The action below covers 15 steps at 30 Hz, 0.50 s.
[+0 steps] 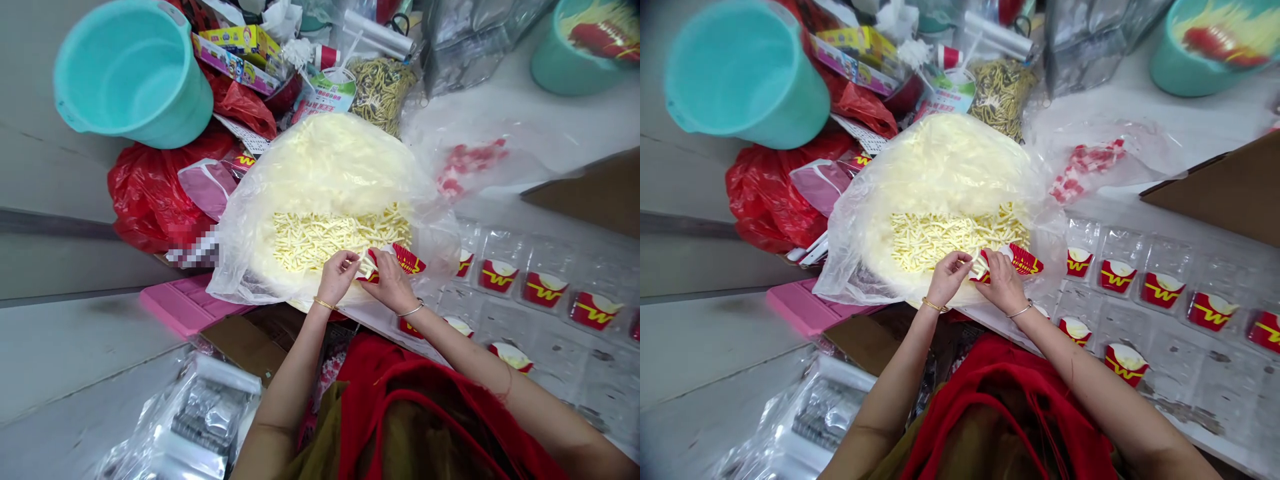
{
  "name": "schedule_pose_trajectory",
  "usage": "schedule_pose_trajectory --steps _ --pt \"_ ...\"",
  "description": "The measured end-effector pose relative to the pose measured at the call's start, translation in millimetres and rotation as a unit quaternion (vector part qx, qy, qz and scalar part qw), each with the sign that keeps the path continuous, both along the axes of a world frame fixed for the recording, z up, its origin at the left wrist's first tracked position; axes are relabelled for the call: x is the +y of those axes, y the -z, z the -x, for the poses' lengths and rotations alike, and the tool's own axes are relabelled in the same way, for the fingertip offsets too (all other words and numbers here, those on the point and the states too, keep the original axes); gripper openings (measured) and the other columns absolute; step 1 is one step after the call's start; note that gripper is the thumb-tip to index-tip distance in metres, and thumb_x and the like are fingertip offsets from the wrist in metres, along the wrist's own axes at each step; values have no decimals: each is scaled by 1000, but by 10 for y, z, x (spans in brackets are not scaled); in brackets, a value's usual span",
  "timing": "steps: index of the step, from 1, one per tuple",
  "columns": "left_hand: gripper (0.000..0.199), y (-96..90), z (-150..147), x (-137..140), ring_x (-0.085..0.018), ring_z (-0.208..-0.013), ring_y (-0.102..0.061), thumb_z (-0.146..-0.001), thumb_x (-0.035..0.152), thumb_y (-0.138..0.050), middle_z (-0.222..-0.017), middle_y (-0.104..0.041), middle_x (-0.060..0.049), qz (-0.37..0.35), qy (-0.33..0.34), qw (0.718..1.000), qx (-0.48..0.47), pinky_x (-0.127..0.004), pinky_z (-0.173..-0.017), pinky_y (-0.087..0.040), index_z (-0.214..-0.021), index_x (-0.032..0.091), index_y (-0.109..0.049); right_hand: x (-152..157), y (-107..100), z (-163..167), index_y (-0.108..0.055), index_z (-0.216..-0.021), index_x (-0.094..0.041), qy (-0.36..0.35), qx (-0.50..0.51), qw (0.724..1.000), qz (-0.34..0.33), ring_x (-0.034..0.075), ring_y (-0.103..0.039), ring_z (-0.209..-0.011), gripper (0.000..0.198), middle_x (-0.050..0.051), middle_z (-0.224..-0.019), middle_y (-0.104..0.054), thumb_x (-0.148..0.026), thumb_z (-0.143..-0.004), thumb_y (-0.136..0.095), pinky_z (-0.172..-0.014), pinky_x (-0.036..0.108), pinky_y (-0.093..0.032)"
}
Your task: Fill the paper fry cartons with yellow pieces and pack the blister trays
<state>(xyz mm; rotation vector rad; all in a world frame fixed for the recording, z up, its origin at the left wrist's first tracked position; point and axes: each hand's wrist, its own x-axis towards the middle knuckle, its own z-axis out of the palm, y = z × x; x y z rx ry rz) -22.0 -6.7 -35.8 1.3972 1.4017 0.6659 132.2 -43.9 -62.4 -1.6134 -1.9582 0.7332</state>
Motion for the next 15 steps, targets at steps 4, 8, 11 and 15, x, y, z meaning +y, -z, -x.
schedule_pose_trajectory --steps 4,8,11,15 --pt "11 -45 -3 -8 -11 -72 -53 -84 25 -57 -81 -60 -2 -79 33 994 65 -22 -66 -43 -83 16 -63 -32 2 -48 -31 -134 -12 -5 -6 1000 -1 32 -47 -106 68 17 -118 -50 -32 -77 -62 -90 48 -43" --pt "23 -102 -54 -125 -13 -82 -56 -84 31 -59 -96 -58 -6 -113 91 987 62 -24 -69 -47 -102 18 -62 -70 57 -64 -30 -134 -12 -8 4 1000 -7 32 -48 -106 67 17 -120 -50 -28 -76 -62 -89 48 -45" --pt "23 -52 -92 -245 -16 -90 -56 -86 27 -56 -99 -57 -7 -127 105 984 71 -28 -77 -48 -106 18 -60 -120 89 -75 -31 -132 -11 -24 8 1000 -9 31 -48 -107 66 17 -121 -50 -25 -75 -61 -91 46 -45" --pt "15 15 -170 -378 -16 -87 -56 -90 26 -49 -91 -60 -6 -120 52 984 119 -29 -77 -46 -94 18 -61 -215 120 -94 -32 -132 -11 -27 10 1000 -5 31 -48 -108 68 16 -118 -52 -28 -74 -63 -93 46 -45"
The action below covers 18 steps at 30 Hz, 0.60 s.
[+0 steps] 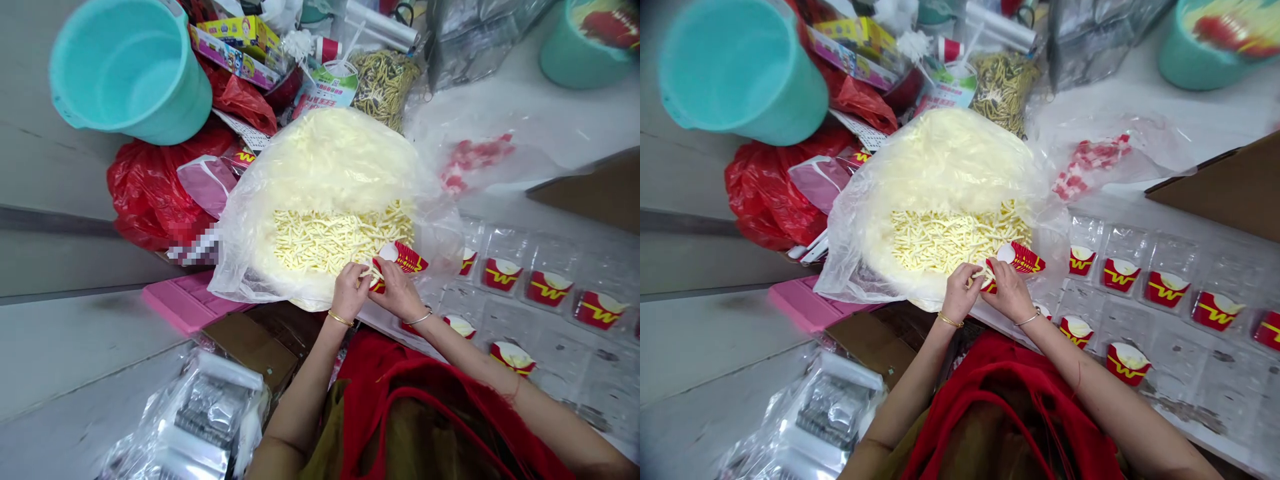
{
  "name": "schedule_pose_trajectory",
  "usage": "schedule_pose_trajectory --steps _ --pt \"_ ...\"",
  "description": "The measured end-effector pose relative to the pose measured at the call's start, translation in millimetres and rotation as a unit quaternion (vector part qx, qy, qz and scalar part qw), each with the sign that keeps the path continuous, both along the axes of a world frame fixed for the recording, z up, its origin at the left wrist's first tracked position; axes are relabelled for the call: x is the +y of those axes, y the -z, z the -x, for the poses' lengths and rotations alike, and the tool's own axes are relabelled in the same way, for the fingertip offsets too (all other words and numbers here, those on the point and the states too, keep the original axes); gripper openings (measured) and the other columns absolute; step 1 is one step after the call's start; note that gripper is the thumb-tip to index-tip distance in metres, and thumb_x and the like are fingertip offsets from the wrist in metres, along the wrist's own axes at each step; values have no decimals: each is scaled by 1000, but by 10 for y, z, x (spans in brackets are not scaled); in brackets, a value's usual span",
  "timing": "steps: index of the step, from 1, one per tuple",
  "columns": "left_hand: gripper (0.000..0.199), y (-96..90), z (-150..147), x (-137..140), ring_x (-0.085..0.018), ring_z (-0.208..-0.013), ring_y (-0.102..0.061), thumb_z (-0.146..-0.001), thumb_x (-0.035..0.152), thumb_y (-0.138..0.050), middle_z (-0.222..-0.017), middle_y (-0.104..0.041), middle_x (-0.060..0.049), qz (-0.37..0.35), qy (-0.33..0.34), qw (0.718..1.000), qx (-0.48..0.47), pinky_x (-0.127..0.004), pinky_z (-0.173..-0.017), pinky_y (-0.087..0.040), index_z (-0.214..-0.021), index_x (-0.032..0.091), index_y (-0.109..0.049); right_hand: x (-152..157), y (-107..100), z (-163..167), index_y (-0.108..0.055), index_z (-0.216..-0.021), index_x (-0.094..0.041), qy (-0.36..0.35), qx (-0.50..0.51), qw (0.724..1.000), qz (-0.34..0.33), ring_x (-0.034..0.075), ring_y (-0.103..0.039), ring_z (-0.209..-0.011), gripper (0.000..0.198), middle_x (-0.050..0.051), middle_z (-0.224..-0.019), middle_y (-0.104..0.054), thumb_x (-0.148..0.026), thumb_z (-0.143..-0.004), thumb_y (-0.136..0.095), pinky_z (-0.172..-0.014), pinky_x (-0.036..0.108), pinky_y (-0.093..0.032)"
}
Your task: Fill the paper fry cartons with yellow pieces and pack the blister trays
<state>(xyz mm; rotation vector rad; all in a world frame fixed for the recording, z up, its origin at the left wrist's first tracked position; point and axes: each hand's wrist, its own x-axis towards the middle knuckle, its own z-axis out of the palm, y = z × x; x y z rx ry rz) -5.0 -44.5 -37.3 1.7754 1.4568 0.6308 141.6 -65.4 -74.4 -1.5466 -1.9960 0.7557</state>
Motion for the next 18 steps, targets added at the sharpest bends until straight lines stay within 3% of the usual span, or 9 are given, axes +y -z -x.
schedule_pose_trajectory --steps 2,4,7,10,13,16,18 --pt "20 -26 -54 -65 -17 -86 -56 -92 29 -44 -89 -62 -6 10 0 999 51 -31 -79 -43 -90 18 -61 -44 17 -17 -33 -132 -10 4 0 1000 4 31 -49 -107 68 17 -118 -52 -28 -74 -64 -92 46 -46" --pt "27 -86 -95 -121 -17 -85 -56 -94 31 -40 -84 -64 -4 25 40 993 105 -33 -80 -39 -84 19 -62 -77 31 -39 -34 -131 -10 0 7 1000 11 30 -50 -106 65 17 -116 -53 -25 -74 -62 -92 45 -46" --pt "32 -168 -76 -128 -16 -83 -57 -95 33 -37 -82 -65 -3 50 113 988 87 -32 -77 -37 -81 20 -62 -95 41 -74 -34 -132 -12 -10 31 999 11 28 -50 -109 63 16 -117 -53 -24 -76 -61 -93 43 -46" --pt "34 -152 50 18 -15 -81 -58 -95 36 -33 -84 -64 -5 43 42 997 39 -28 -74 -39 -86 18 -61 -79 41 -107 -32 -133 -13 7 41 999 4 28 -47 -114 70 16 -123 -50 -31 -75 -65 -98 44 -43" --pt "29 8 164 251 -18 -75 -58 -89 42 -45 -75 -62 -5 40 -65 983 168 -30 -72 -39 -85 17 -60 -53 42 -137 -31 -134 -13 34 39 999 12 28 -48 -114 73 16 -123 -50 -35 -74 -67 -99 44 -42" --pt "23 243 164 436 -23 -72 -58 -78 39 -60 -67 -60 -6 67 -62 943 320 -36 -75 -37 -75 16 -59 -43 44 -166 -31 -134 -12 42 37 998 19 28 -48 -114 74 17 -123 -50 -37 -74 -67 -99 43 -42" --pt "16 367 139 498 -22 -70 -57 -74 31 -60 -63 -57 -5 76 -60 938 334 -35 -74 -36 -68 16 -57 -49 43 -188 -32 -134 -11 43 33 998 20 28 -48 -114 74 17 -122 -50 -38 -74 -67 -100 43 -42"
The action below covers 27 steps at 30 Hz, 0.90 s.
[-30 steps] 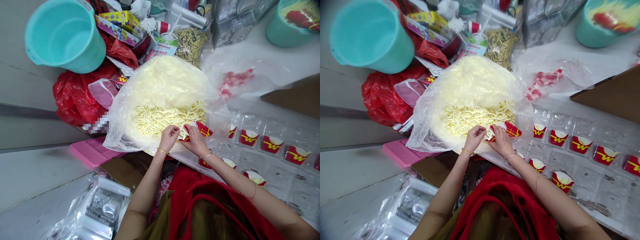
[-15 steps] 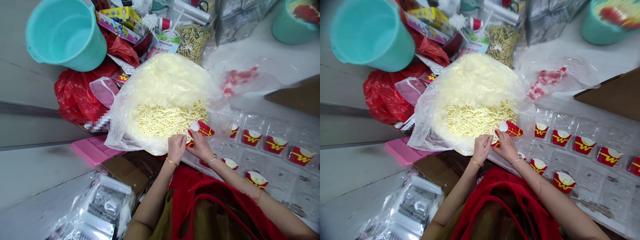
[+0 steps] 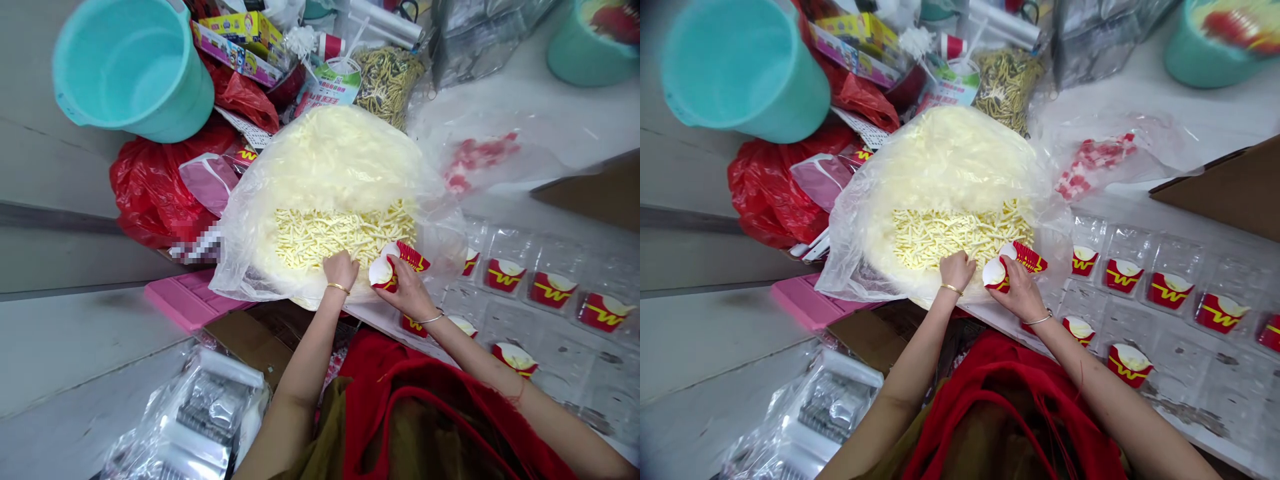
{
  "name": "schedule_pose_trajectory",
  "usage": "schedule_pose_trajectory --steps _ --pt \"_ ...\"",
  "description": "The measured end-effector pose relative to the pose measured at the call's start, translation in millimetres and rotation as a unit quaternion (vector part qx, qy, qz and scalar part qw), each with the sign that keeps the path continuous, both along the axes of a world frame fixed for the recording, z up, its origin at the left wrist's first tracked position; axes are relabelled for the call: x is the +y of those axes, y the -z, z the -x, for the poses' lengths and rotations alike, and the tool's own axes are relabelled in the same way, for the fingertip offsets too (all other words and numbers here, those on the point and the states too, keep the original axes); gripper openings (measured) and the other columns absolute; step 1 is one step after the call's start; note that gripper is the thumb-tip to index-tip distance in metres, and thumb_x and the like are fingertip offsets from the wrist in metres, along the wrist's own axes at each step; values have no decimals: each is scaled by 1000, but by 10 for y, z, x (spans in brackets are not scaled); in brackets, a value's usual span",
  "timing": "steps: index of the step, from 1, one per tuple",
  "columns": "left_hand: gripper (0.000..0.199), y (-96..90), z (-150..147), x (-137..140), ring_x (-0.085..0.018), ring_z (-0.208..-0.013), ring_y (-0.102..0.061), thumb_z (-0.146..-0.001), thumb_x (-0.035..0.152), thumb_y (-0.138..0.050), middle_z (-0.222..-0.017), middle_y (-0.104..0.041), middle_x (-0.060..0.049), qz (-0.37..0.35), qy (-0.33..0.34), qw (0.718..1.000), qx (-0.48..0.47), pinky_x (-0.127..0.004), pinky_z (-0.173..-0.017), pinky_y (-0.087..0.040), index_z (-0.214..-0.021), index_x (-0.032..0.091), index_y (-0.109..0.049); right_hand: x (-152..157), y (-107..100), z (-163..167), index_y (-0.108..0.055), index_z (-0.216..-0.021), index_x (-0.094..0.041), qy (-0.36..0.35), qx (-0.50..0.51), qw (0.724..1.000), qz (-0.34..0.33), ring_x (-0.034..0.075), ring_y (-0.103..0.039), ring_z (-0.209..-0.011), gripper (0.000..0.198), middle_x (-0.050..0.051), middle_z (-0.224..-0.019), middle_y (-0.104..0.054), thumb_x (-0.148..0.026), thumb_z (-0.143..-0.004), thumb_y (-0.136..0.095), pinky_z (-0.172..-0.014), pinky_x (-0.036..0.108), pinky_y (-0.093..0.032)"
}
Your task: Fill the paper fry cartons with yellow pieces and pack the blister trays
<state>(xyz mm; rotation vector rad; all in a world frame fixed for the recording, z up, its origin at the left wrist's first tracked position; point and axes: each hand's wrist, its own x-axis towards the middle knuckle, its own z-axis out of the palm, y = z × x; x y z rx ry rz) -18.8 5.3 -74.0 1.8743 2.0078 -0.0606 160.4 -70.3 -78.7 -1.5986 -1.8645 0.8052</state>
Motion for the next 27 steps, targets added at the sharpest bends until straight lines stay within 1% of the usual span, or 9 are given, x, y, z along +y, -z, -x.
schedule_pose_trajectory --steps 4,7,10,12,14,16,21,23,27 --pt "18 34 75 31 -13 -56 -45 -71 24 -58 -53 -44 3 -5 -105 976 -192 -25 -60 -31 -58 17 -47 -9 -9 -44 -32 -134 -12 13 -6 1000 8 29 -48 -114 74 17 -122 -50 -40 -75 -67 -98 45 -43" --pt "21 -119 196 31 -8 -51 -36 -69 27 -60 -53 -38 5 12 -191 886 -422 -22 -53 -26 -59 17 -45 26 -16 -24 -31 -134 -14 13 -7 1000 8 30 -49 -113 74 17 -122 -50 -40 -75 -66 -97 46 -43" --pt "22 -325 229 16 -7 -53 -35 -69 29 -64 -56 -40 5 39 -217 796 -563 -20 -54 -27 -61 16 -48 104 -25 75 -30 -135 -14 -7 -4 1000 -4 30 -48 -113 73 16 -124 -49 -37 -75 -66 -98 46 -43" --pt "24 -431 186 -6 -6 -54 -34 -69 29 -65 -56 -41 5 63 -218 761 -607 -19 -54 -27 -60 15 -47 165 -44 165 -30 -135 -14 -14 -1 1000 -9 30 -49 -111 73 16 -122 -50 -36 -75 -66 -96 46 -44" --pt "25 -483 119 -36 -6 -53 -34 -69 29 -65 -56 -41 5 90 -217 748 -621 -19 -54 -28 -60 15 -47 222 -78 244 -30 -134 -14 -11 2 1000 -9 30 -50 -109 73 16 -118 -52 -36 -75 -66 -94 47 -45" --pt "23 -484 55 -66 -6 -53 -36 -69 29 -65 -55 -43 5 106 -205 771 -594 -19 -53 -29 -60 15 -49 266 -122 291 -31 -133 -14 -6 7 1000 -13 30 -50 -107 72 16 -116 -52 -36 -75 -66 -93 47 -45" --pt "22 -441 -13 -125 -7 -52 -38 -72 30 -62 -54 -44 5 54 -99 912 -394 -20 -52 -29 -60 16 -50 297 -191 263 -31 -133 -16 -26 6 999 -41 30 -50 -106 67 15 -118 -52 -31 -77 -64 -92 47 -45" --pt "19 -462 -31 -139 -8 -54 -42 -74 32 -62 -56 -46 5 37 -55 938 -341 -20 -54 -31 -66 17 -53 278 -178 223 -30 -134 -17 -28 0 999 -41 31 -50 -106 68 15 -119 -52 -29 -76 -63 -91 48 -45" --pt "14 -527 -180 -207 -12 -63 -52 -82 32 -54 -67 -57 1 18 9 959 -284 -24 -62 -38 -80 19 -59 198 -106 158 -28 -137 -18 -40 9 998 -43 31 -49 -109 70 15 -122 -51 -27 -76 -62 -92 49 -44"
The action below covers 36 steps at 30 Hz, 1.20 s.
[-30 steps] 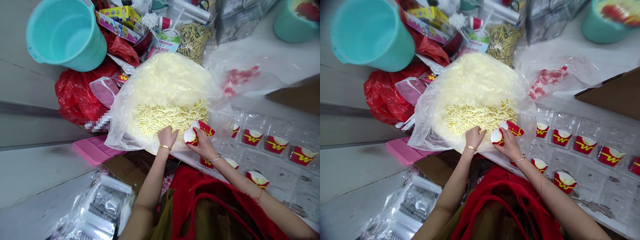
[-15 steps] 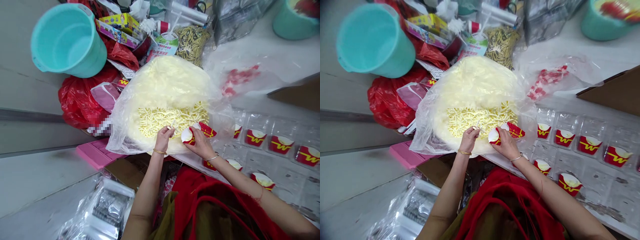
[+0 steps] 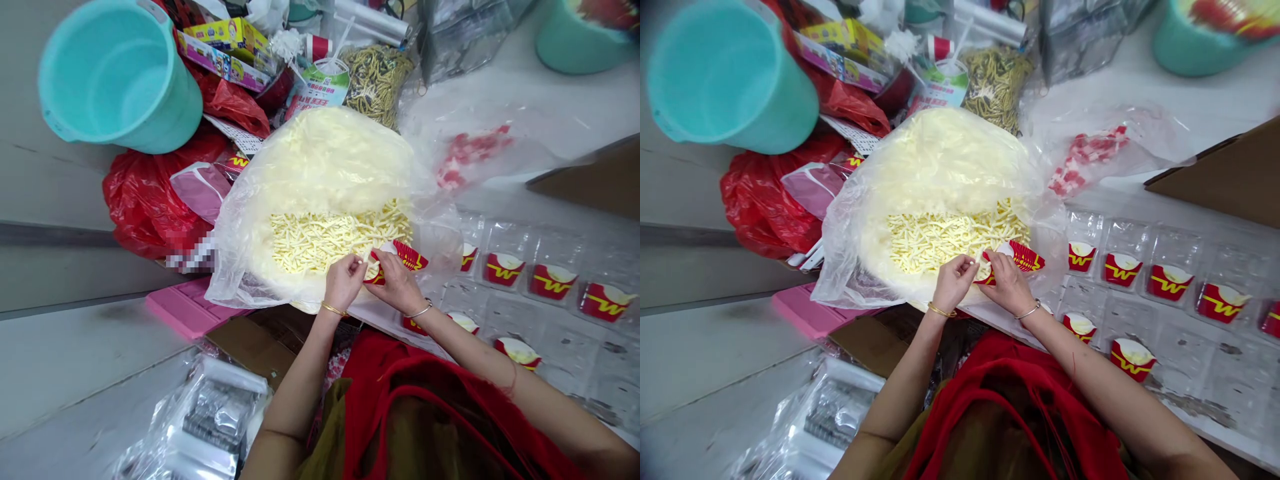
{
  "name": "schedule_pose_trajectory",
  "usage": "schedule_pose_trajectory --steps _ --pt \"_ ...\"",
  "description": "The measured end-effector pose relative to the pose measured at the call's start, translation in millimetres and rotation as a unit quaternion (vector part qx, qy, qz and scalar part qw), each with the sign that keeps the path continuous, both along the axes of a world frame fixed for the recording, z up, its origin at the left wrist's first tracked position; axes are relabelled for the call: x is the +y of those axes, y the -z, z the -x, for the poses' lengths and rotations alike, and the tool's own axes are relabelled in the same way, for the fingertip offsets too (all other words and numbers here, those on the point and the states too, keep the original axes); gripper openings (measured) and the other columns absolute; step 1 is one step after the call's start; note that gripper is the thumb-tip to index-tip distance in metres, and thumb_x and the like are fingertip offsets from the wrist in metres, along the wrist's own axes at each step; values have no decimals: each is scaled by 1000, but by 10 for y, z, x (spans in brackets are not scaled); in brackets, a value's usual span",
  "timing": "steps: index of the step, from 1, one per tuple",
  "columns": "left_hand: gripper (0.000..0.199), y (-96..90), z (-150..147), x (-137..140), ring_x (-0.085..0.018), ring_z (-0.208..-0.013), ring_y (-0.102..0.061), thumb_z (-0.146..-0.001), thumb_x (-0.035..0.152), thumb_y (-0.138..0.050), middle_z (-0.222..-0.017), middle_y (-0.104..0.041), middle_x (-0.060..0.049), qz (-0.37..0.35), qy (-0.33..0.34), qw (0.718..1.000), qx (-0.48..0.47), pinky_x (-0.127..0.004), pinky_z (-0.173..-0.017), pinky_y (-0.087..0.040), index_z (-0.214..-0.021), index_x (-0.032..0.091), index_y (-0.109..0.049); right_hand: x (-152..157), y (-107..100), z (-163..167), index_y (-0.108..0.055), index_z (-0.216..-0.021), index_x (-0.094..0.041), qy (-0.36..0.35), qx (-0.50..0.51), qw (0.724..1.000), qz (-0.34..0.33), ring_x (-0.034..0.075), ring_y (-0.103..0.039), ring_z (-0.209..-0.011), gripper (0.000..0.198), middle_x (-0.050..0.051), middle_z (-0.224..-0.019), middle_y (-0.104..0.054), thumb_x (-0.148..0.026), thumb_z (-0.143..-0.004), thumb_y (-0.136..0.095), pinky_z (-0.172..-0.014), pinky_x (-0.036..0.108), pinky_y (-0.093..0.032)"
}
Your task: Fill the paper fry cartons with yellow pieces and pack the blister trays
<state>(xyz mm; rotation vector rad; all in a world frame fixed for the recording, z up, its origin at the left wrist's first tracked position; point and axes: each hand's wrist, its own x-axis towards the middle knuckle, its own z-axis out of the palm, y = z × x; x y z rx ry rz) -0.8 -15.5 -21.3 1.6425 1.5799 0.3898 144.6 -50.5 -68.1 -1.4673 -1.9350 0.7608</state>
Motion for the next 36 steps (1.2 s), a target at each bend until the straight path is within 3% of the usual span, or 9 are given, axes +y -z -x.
schedule_pose_trajectory --steps 4,7,10,13,17,23,29,32,36 --pt "12 -20 -215 -141 -21 -79 -57 -80 18 -51 -79 -64 -6 -54 116 981 147 -32 -71 -39 -71 18 -60 -130 95 -59 -33 -135 -20 -20 31 999 -8 29 -50 -108 62 13 -116 -54 -20 -77 -57 -91 48 -45" --pt "14 -19 -224 -164 -19 -77 -59 -81 18 -49 -78 -65 -4 -11 177 979 98 -31 -71 -41 -76 19 -63 -225 158 -129 -32 -136 -20 -9 33 999 -8 29 -49 -110 65 13 -119 -52 -23 -77 -59 -93 48 -45" --pt "22 17 -103 -11 -15 -75 -60 -87 21 -44 -82 -65 -2 5 151 988 15 -26 -72 -44 -101 21 -60 -269 187 -203 -29 -137 -19 21 30 999 -2 29 -47 -114 70 14 -124 -50 -30 -78 -63 -96 48 -43" --pt "34 143 1 255 -18 -86 -58 -85 19 -47 -99 -61 -7 -88 104 983 124 -30 -78 -44 -119 20 -51 -263 174 -253 -29 -137 -19 53 29 998 11 28 -46 -116 72 14 -126 -49 -33 -77 -65 -99 48 -42" --pt "23 405 47 495 -21 -88 -56 -81 18 -52 -102 -53 -9 -107 104 959 241 -30 -74 -43 -104 19 -57 -242 135 -284 -28 -138 -20 67 32 997 15 29 -46 -118 72 14 -128 -48 -32 -77 -65 -100 49 -41" --pt "11 561 230 484 -11 -65 -51 -82 28 -53 -76 -51 -1 -53 -56 996 -36 -23 -65 -43 -78 18 -50 -225 161 -308 -29 -137 -19 87 33 995 24 29 -47 -117 73 15 -127 -48 -37 -76 -66 -99 49 -42" --pt "30 286 227 378 -7 -56 -51 -71 39 -65 -67 -51 3 107 -193 930 -294 -19 -54 -39 -81 18 -48 -99 146 -144 -30 -136 -20 76 40 996 33 30 -47 -116 71 15 -125 -49 -37 -77 -65 -97 50 -42" --pt "25 108 133 246 -9 -58 -53 -76 37 -63 -71 -54 1 85 -128 956 -251 -21 -56 -41 -85 18 -51 -27 90 -23 -31 -135 -19 77 38 996 33 29 -48 -114 69 14 -123 -50 -36 -77 -64 -97 48 -43" --pt "15 -37 19 39 -15 -79 -56 -83 27 -56 -91 -59 -6 -54 80 994 -50 -30 -77 -46 -95 19 -61 9 72 34 -30 -136 -17 104 27 994 28 31 -47 -114 68 16 -122 -49 -34 -78 -62 -96 49 -43"
